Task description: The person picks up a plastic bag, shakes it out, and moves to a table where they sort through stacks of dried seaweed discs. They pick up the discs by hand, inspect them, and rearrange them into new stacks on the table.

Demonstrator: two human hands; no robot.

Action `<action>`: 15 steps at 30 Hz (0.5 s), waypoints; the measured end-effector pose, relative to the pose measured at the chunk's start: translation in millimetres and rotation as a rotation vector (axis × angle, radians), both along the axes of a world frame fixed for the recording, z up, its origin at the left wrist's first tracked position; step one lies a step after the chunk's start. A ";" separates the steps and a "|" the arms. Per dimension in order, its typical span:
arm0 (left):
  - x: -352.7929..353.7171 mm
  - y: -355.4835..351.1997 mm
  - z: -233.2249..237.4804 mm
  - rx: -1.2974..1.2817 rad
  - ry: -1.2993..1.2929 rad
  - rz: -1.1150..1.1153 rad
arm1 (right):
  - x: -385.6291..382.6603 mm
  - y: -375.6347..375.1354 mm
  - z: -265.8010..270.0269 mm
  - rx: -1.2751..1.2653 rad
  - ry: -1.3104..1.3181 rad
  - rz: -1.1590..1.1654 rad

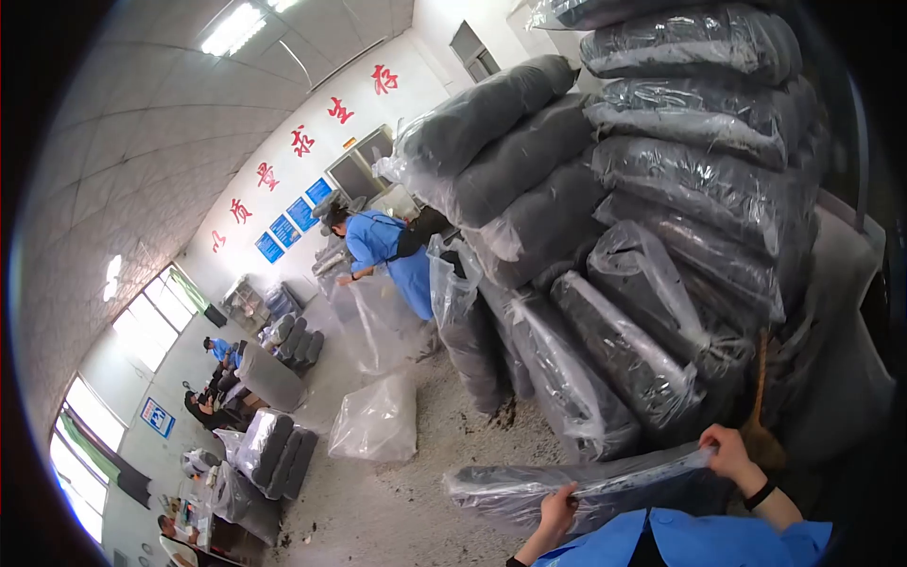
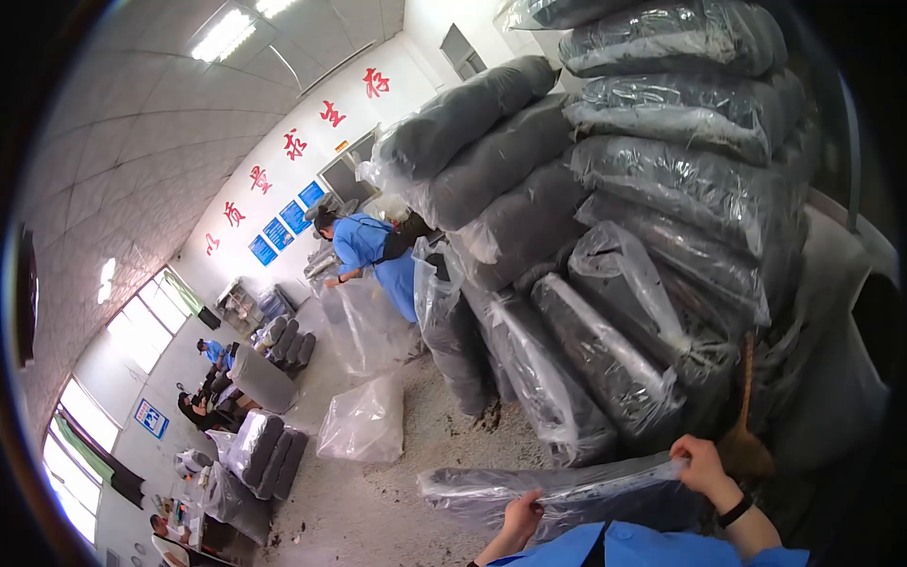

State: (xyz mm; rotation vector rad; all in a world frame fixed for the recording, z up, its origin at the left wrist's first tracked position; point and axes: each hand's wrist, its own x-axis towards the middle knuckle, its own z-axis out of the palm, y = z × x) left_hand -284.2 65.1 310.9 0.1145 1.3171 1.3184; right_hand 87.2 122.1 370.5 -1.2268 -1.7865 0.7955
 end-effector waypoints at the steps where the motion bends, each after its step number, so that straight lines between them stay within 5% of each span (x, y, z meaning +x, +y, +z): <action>1: 21.2 9.1 6.9 -0.014 -0.035 -0.030 | 21.0 8.0 4.8 -0.010 0.045 -0.055; 5: 75.0 33.1 -10.4 -0.007 -0.045 -0.347 | 92.0 88.0 -34.5 0.074 0.306 -0.422; 8: 126.9 57.7 -16.2 0.580 0.780 -0.864 | 165.4 121.3 -128.9 0.128 0.338 -0.930; 9: 134.4 63.2 -2.6 0.580 0.773 -0.877 | 187.9 124.3 -167.4 0.162 0.373 -0.979; 11: 140.8 72.6 30.5 0.813 1.523 -1.058 | 191.6 93.5 -224.2 0.190 0.401 -1.021; 12: 134.4 69.5 22.3 0.821 1.518 -1.060 | 182.4 58.8 -254.6 0.180 0.393 -1.022; 14: 107.3 46.2 -15.1 0.379 1.747 -1.422 | 166.1 -8.0 -281.6 -0.056 0.363 -0.815; 15: 92.7 39.1 -26.5 0.402 1.752 -1.440 | 151.5 -38.2 -294.7 -0.209 0.399 -0.794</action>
